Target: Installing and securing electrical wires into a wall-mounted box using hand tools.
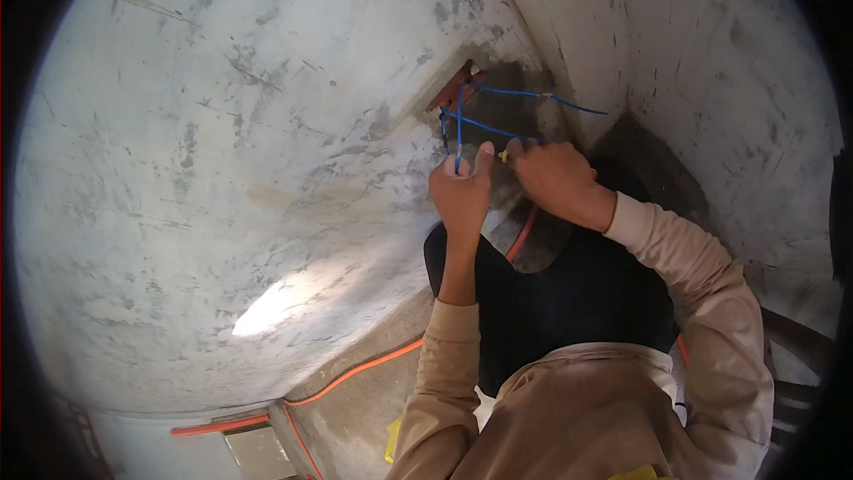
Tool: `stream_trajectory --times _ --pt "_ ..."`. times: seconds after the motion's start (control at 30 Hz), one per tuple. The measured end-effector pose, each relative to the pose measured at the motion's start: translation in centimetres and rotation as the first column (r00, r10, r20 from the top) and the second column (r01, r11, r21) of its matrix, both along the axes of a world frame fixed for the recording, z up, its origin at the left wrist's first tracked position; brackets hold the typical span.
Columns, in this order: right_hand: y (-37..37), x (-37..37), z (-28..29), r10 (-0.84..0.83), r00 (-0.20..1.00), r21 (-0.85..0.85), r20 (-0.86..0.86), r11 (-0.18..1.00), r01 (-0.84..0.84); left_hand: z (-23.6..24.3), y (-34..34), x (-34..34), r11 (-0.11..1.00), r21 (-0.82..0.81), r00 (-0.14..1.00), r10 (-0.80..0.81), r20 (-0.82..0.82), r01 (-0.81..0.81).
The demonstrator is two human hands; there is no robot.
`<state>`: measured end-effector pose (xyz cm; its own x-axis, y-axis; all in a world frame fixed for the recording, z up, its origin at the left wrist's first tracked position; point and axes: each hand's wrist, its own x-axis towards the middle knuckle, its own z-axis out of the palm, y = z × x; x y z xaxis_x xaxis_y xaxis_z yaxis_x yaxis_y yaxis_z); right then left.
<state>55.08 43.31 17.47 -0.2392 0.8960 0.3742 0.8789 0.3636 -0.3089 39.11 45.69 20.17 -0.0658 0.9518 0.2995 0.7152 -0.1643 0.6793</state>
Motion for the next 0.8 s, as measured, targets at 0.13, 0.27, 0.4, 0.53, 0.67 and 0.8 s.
stream_trajectory --times 0.13,0.27,0.4,0.53,0.67,0.8 --pt "0.5 1.4 1.5 -0.055 0.916 -0.267 -0.399 0.962 -0.058 0.1 -0.6 -2.4 0.997 -0.053 0.831 -0.017 0.555 0.055" --pt "1.3 -2.0 -0.1 0.015 0.356 -0.088 -0.934 0.959 -0.271 1.9 -1.0 -2.2 0.962 -0.201 0.735 0.000 0.678 0.185" --pt "3.9 -5.3 0.2 0.061 0.027 0.048 -0.998 0.939 -0.340 3.2 -0.8 -2.7 0.900 -0.299 0.565 0.074 0.822 0.318" --pt "5.9 -4.7 -0.3 0.138 0.144 0.060 -0.980 0.892 -0.448 4.0 -0.4 -3.2 0.873 -0.328 0.516 0.106 0.850 0.360" --pt "5.8 -3.4 -0.2 0.372 0.620 0.287 -0.691 0.928 -0.237 3.9 -0.6 -3.3 0.876 -0.361 0.630 0.088 0.771 0.319" --pt "3.7 -3.4 0.8 0.213 0.921 0.415 -0.326 0.908 -0.063 3.8 -1.3 -2.1 0.895 -0.352 0.705 0.063 0.706 0.273"
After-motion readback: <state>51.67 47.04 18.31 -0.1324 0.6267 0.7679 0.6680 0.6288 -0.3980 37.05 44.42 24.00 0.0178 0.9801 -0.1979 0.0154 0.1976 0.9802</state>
